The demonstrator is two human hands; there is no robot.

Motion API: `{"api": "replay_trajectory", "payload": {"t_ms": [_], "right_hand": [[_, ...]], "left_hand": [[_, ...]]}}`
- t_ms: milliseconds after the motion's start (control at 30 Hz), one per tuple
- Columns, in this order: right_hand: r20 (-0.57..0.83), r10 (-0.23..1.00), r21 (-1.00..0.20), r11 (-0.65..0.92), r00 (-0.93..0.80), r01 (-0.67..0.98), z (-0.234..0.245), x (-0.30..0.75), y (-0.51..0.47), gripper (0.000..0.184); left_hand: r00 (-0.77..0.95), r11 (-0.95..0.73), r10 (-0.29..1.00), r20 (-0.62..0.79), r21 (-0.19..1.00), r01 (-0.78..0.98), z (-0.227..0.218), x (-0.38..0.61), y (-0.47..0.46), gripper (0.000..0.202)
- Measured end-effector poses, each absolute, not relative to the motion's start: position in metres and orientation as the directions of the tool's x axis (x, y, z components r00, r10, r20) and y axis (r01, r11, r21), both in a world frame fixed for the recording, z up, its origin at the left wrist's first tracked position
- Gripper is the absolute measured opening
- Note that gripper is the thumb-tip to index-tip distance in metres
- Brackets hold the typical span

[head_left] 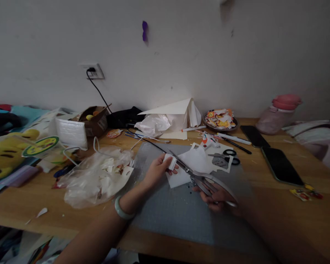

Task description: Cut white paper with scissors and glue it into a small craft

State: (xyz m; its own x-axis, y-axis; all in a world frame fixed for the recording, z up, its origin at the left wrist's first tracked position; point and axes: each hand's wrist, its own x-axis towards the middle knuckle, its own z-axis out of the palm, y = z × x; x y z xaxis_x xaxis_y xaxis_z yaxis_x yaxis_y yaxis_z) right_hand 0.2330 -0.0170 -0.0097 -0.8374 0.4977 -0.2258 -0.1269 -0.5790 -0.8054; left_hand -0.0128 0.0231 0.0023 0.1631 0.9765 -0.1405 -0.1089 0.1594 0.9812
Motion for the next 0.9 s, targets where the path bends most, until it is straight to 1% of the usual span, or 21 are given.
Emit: {"api": "replay_trajectory", "payload": {"t_ms": [100, 267, 367, 433, 533, 633, 900], "right_hand": [[-0.244, 0.511, -0.807, -0.578, -0.825, -0.119, -0.012, 0.234, -0.016, 0.045], [-0.216, 0.497, -0.813, -0.568, -0.841, -0.127, -0.017, 0.234, -0.014, 0.048], [-0.208, 0.492, -0.807, -0.575, -0.846, -0.136, -0.019, 0.234, -0.013, 0.045], [-0.178, 0.5, -0.813, -0.56, -0.848, -0.16, -0.02, 0.235, -0.014, 0.044], [-0.111, 0.508, -0.836, -0.513, -0.854, -0.196, -0.02, 0.235, -0.016, 0.052], [-0.087, 0.497, -0.857, -0.48, -0.863, -0.19, -0.02, 0.235, -0.018, 0.055], [-0.118, 0.523, -0.872, -0.461, -0.844, -0.164, -0.014, 0.232, -0.02, 0.062]], "left_hand": [[0.179, 0.181, 0.971, -0.157, 0.975, -0.129, 0.001, -0.014, 0.024, 0.036], [0.207, 0.215, 0.961, -0.185, 0.967, -0.136, 0.002, -0.018, 0.027, 0.035], [0.208, 0.216, 0.961, -0.182, 0.964, -0.157, 0.002, -0.02, 0.028, 0.032], [0.199, 0.203, 0.966, -0.167, 0.964, -0.173, 0.002, -0.022, 0.028, 0.028], [0.195, 0.19, 0.968, -0.156, 0.967, -0.168, 0.003, -0.023, 0.028, 0.025], [0.176, 0.175, 0.973, -0.147, 0.973, -0.153, 0.005, -0.023, 0.027, 0.025], [0.163, 0.162, 0.977, -0.139, 0.978, -0.135, 0.008, -0.024, 0.025, 0.027]]}}
